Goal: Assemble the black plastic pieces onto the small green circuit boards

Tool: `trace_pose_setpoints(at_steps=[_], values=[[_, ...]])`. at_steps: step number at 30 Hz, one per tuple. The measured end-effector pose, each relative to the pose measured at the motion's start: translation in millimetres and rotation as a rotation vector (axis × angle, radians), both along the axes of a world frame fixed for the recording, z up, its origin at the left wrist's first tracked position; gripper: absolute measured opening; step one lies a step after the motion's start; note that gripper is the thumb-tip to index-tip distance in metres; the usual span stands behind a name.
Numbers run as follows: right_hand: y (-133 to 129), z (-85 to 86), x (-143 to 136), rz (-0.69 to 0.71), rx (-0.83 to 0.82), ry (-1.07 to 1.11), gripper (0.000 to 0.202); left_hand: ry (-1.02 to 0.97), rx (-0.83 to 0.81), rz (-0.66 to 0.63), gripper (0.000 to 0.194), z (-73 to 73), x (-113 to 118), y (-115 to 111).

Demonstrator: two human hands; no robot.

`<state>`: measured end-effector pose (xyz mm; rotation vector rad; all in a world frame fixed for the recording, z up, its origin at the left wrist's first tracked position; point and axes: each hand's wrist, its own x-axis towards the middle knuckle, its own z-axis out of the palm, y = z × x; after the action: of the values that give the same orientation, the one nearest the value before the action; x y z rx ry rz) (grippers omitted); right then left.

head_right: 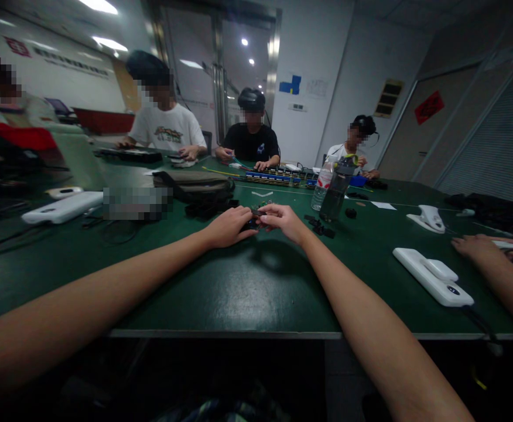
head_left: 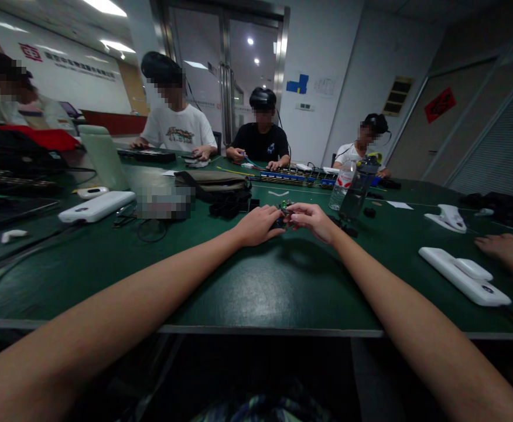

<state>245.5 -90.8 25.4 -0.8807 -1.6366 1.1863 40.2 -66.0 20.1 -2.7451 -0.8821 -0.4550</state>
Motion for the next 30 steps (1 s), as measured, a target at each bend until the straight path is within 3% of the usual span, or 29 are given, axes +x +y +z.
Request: trace_pose_setpoints(at_steps=[15, 30], values=[[-1.0, 4.2, 1.4, -0.073, 0.038, 0.001, 0.037, -0.032, 0.041, 0.046, 0.035, 1.6, 1.1, -3.0], [5.8, -3.1, 5.3, -0.215, 0.275, -0.337, 0.036, -0.042, 0.098, 0.073, 0.034, -1.1, -0.2, -0.1]])
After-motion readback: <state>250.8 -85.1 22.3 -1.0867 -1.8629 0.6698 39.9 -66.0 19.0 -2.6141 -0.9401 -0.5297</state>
